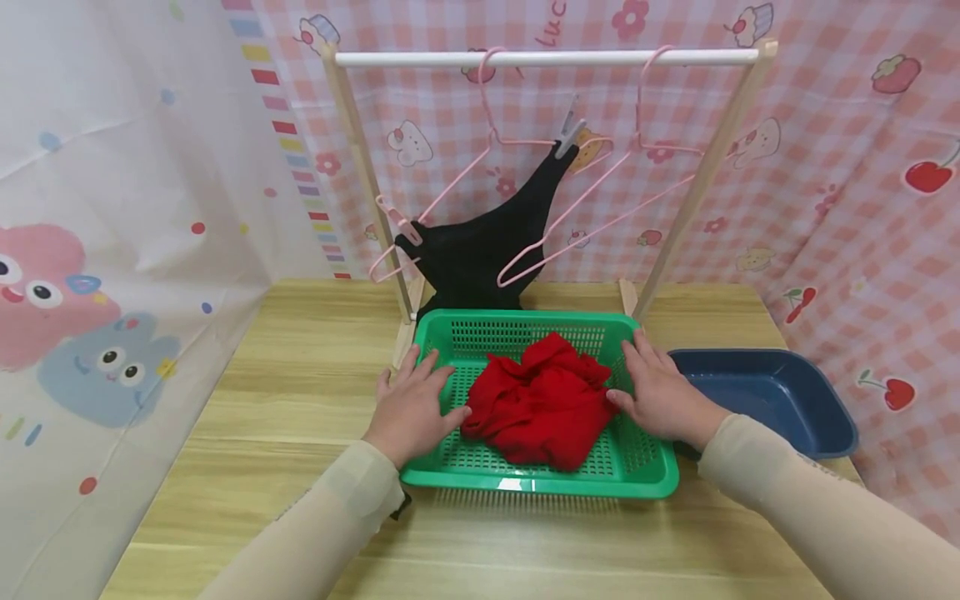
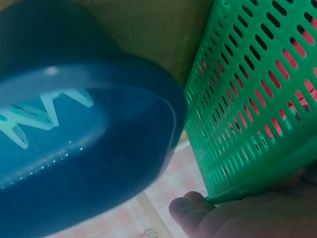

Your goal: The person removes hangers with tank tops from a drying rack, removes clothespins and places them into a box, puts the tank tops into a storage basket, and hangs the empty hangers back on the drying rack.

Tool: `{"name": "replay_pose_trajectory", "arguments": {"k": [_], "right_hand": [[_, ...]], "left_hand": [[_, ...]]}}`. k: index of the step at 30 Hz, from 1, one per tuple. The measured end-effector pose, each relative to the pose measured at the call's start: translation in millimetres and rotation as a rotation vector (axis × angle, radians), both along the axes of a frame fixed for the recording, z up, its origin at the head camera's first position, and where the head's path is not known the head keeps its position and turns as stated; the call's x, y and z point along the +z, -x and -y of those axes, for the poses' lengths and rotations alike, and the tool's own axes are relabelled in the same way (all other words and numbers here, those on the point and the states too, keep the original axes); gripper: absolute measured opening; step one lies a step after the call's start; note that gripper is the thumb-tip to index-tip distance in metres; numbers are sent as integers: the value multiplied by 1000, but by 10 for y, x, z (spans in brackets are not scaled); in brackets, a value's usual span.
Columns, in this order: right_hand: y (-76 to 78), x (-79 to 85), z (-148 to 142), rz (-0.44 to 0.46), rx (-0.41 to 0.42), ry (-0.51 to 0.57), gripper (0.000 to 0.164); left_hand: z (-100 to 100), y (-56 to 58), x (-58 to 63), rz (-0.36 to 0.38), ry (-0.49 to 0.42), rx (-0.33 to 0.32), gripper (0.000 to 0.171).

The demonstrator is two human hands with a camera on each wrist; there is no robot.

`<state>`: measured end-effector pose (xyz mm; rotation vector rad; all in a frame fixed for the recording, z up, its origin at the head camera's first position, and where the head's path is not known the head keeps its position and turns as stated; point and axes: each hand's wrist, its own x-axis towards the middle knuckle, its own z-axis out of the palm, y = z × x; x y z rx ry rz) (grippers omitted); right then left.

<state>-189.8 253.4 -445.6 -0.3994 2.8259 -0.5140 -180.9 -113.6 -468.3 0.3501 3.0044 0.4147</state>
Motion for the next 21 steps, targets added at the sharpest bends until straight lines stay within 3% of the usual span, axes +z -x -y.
{"name": "replay_pose_trajectory", "arguments": {"k": [7, 13, 21], "right_hand": [[-10, -114, 3, 15, -27, 10, 87], [-25, -147, 37, 5, -44, -1, 86], [-29, -148, 36, -19, -47, -22, 84]], "left_hand": [[4, 15, -34, -9, -1, -3, 75], [53, 12, -9, 20, -62, -21, 75], [189, 55, 37, 41, -161, -105, 71]]}}
